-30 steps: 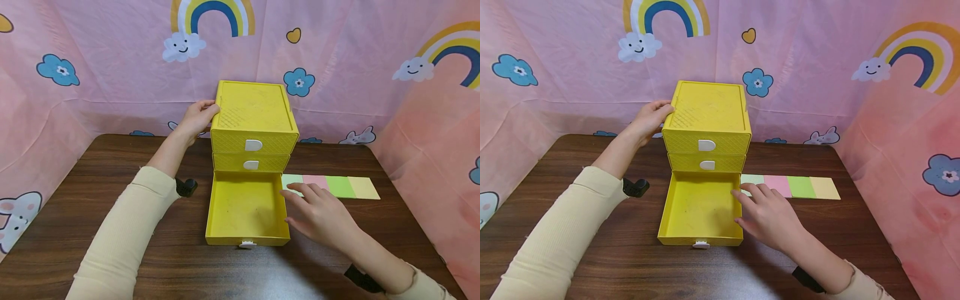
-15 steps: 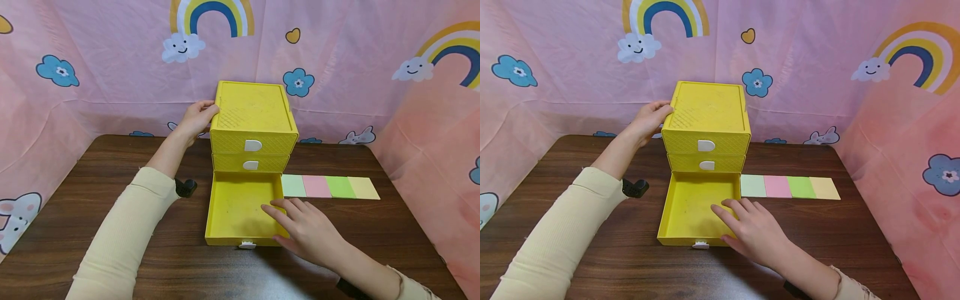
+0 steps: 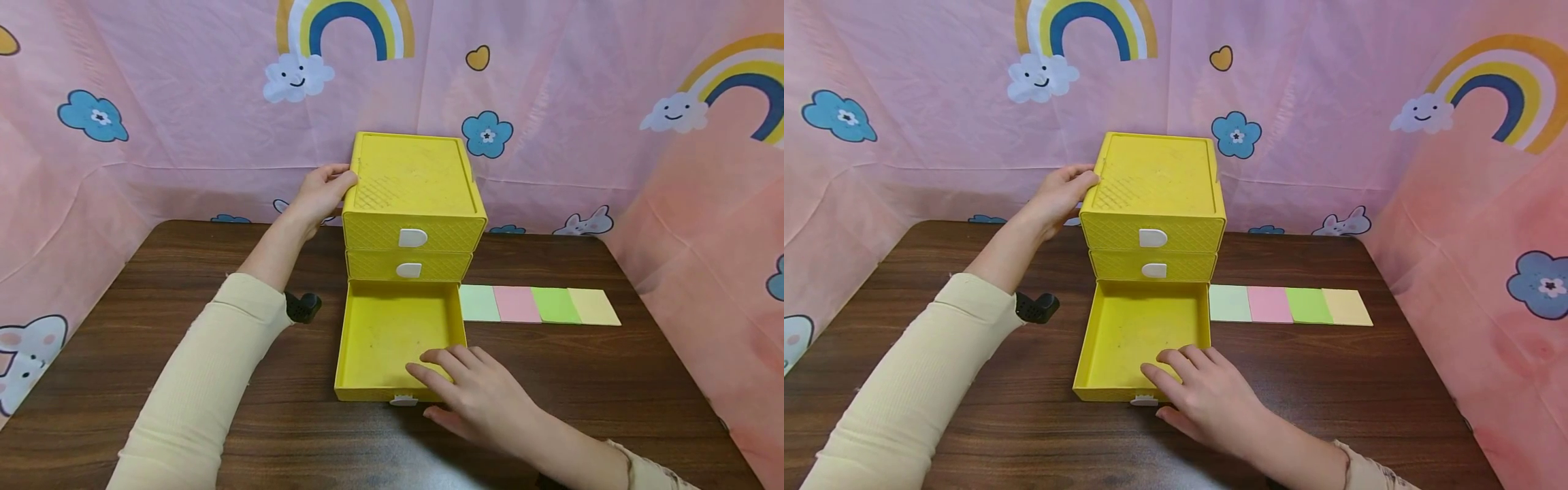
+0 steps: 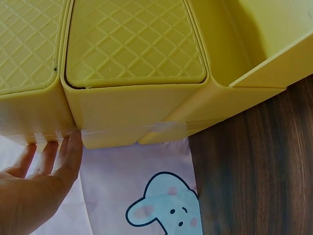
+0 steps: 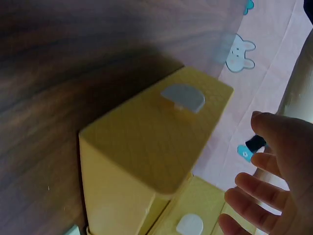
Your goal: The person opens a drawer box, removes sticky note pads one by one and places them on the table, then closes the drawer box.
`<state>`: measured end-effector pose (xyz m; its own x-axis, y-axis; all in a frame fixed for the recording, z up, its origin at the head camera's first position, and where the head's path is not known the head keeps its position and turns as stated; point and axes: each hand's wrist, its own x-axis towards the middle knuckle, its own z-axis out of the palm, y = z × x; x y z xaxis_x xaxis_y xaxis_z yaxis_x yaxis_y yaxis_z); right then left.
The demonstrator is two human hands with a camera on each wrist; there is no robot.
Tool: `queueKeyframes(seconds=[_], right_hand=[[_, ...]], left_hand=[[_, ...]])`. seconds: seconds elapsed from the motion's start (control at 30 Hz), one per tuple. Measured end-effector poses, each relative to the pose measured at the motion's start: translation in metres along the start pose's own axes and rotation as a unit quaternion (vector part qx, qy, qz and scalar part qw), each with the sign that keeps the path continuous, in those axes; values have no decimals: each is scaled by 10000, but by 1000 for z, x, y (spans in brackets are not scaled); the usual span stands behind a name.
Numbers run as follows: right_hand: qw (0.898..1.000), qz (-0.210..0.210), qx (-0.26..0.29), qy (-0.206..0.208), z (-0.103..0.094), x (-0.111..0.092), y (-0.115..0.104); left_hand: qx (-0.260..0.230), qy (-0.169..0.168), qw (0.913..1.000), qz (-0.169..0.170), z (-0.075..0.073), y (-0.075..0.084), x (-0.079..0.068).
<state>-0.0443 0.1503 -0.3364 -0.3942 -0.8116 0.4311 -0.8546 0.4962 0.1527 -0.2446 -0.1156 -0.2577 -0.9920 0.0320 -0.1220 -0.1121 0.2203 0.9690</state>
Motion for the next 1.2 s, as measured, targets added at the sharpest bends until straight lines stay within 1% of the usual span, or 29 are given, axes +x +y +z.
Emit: queueKeyframes(seconds=[0.17,0.27,0.4,0.53,0.7,0.8,1.0,1.2], right_hand=[[9998,-90,105,-106,5,1,-9],[9998,-158,70,-83,9,1,-13],[9992,-354,-159,58,14,2,-17],[9981,-505,-326,95,19,2,-21],[9973,-586,-424,102,25,0,-26],[9968,-602,-515,73,27,-1,-28],[9965,-499,-671,-61,31,-4,-32],[9943,-399,-988,-24,35,-7,-33]], left_hand=[[15,1,10000,-11,0,0,0],[15,-5,10000,-9,0,0,1],[19,-13,10000,-13,-1,0,1],[22,-18,10000,-11,-1,1,0],[-27,-2,10000,5,0,1,0],[-51,-2,10000,22,0,1,0],[-46,-22,10000,48,0,0,0],[-44,-20,10000,70,0,0,0]])
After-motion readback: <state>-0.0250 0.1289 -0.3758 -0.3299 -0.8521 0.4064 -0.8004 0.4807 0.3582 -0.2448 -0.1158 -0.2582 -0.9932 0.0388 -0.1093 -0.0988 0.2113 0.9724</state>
